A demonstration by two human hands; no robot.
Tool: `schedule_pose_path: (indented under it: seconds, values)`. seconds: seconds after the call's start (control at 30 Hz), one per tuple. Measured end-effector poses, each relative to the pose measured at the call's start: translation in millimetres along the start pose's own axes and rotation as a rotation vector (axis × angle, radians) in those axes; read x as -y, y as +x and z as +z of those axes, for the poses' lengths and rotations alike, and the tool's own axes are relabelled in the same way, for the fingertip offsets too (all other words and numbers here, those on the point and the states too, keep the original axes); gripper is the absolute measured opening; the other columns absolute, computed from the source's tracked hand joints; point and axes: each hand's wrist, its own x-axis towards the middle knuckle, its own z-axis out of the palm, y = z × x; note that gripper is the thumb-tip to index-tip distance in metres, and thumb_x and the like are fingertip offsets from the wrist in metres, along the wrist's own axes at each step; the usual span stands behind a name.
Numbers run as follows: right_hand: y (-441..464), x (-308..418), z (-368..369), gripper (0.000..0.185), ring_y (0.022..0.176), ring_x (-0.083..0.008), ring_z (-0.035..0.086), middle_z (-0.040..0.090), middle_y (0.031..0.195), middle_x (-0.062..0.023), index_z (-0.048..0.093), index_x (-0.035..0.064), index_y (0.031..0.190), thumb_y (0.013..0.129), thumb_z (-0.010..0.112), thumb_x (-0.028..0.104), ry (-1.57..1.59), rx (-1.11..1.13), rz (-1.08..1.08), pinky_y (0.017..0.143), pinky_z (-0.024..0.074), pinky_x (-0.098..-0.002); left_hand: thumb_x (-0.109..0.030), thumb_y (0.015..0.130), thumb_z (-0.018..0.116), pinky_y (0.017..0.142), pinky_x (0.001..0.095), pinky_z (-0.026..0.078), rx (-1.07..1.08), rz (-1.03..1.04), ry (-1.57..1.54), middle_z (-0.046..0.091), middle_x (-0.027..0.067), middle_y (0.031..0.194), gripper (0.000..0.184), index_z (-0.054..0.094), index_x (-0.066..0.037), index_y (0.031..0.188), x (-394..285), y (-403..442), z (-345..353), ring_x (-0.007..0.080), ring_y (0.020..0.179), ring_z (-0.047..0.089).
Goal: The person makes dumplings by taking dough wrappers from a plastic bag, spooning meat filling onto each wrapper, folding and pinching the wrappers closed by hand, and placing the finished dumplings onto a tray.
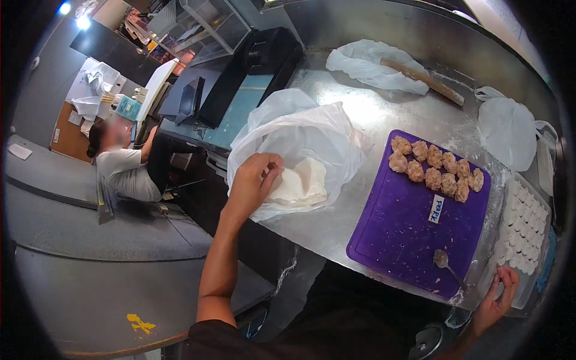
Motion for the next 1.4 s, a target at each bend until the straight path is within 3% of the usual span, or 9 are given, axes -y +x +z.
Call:
schedule_pose_path:
  seconds: [0.07, 0.17, 0.37, 0.47, 0.7, 0.8, 0.93, 1.1, 1.4]
  values:
    - [1.0, 4.6, -1.0, 0.015, 0.121, -0.0296, 0.063, 0.066, 0.127, -0.0166, 0.071, -0.0053, 0.119, 0.105, 0.065, -0.006, -0.005, 0.019, -0.004, 0.111, 0.0474, -0.0394, 0.003, 0.097, 0.074, 0.087, 0.0377, 0.055, -0.093, -0.178, -0.072, 0.075, 0.0125, 0.108, 0.018, 0.074, -0.003, 0.115, -9.9, 8.8, 8.0, 0.0283, 0.094, 0.069]
    - [-0.1, 3.7, -0.8, 0.015, 0.12, -0.03, 0.064, 0.067, 0.127, -0.0169, 0.071, -0.005, 0.118, 0.104, 0.065, -0.005, -0.016, 0.019, -0.028, 0.109, 0.048, -0.0397, -0.001, 0.098, 0.075, 0.09, 0.0366, 0.054, -0.07, 0.073, 0.075, 0.075, 0.012, 0.109, 0.02, 0.074, -0.003, 0.117, 10.1, 15.8, 13.1, 0.027, 0.098, 0.07]
    - [-9.2, 20.5, 5.5, 0.022, 0.112, -0.0291, 0.065, 0.066, 0.126, -0.0166, 0.071, -0.0036, 0.122, 0.101, 0.066, -0.006, 0.05, 0.122, -0.05, 0.102, 0.0506, -0.0398, -0.009, 0.096, 0.08, 0.095, 0.0371, 0.054, 0.169, -0.149, -0.203, 0.076, 0.0118, 0.113, 0.022, 0.074, -0.002, 0.116, 0.2, 12.9, 5.5, 0.0279, 0.105, 0.07]
    - [-10.0, 57.5, 20.7, 0.026, 0.12, -0.0352, 0.065, 0.065, 0.126, -0.0196, 0.072, -0.004, 0.125, 0.1, 0.069, -0.001, 0.038, 0.264, 0.105, 0.103, 0.0514, -0.046, -0.008, 0.092, 0.084, 0.094, 0.0378, 0.055, 0.138, 0.003, -0.136, 0.076, 0.0117, 0.109, 0.026, 0.075, -0.002, 0.115, -18.9, 16.0, 2.2, 0.0285, 0.102, 0.07]
    - [-10.4, 76.0, 44.6, 0.024, 0.109, -0.0373, 0.061, 0.064, 0.112, -0.017, 0.073, -0.0012, 0.113, 0.089, 0.078, 0.002, -0.027, 0.374, -0.05, 0.1, 0.0452, -0.0497, 0.002, 0.086, 0.086, 0.089, 0.0382, 0.056, 0.351, -0.015, -0.032, 0.074, 0.0078, 0.107, 0.026, 0.076, -0.002, 0.11, -9.8, 22.4, -13.3, 0.0249, 0.102, 0.07]
    - [-12.0, 77.5, 53.0, 0.015, 0.105, -0.037, 0.06, 0.063, 0.104, -0.0151, 0.069, 0.0007, 0.1, 0.088, 0.077, 0.002, -0.074, 0.328, -0.003, 0.097, 0.0446, -0.0489, 0.006, 0.09, 0.079, 0.089, 0.0358, 0.057, -0.008, 0.104, -0.145, 0.074, 0.0098, 0.105, 0.017, 0.073, 0.0, 0.104, 0.4, 26.5, -7.9, 0.0225, 0.097, 0.072]
    - [-1.4, 71.6, 50.9, 0.015, 0.1, -0.0378, 0.061, 0.064, 0.098, -0.0153, 0.064, 0.003, 0.098, 0.088, 0.075, 0.0, -0.016, 0.329, -0.063, 0.095, 0.0452, -0.0472, -0.006, 0.102, 0.073, 0.09, 0.0309, 0.056, -0.176, -0.023, -0.216, 0.076, 0.0063, 0.109, 0.012, 0.072, -0.001, 0.114, -3.7, 23.7, -11.3, 0.0148, 0.098, 0.07]
    - [37.7, 79.3, 43.4, 0.01, 0.09, -0.0383, 0.07, 0.07, 0.097, -0.0183, 0.066, 0.0002, 0.106, 0.097, 0.071, 0.0, 0.029, 0.179, 0.14, 0.084, 0.0549, -0.0466, -0.008, 0.107, 0.071, 0.082, 0.0244, 0.053, -0.354, -0.155, -0.56, 0.077, 0.003, 0.104, 0.015, 0.074, 0.002, 0.119, -59.3, 15.7, 14.7, 0.0078, 0.091, 0.068]
    - [94.5, 57.1, 85.5, 0.01, 0.093, -0.04, 0.074, 0.077, 0.099, -0.0161, 0.077, 0.0034, 0.102, 0.095, 0.075, 0.009, -0.296, 0.118, 0.071, 0.083, 0.058, -0.0484, -0.016, 0.11, 0.069, 0.084, 0.0291, 0.057, -0.004, -0.318, -1.303, 0.076, 0.0053, 0.111, 0.028, 0.067, 0.0, 0.133, -139.7, -18.9, 86.3, 0.012, 0.093, 0.072]
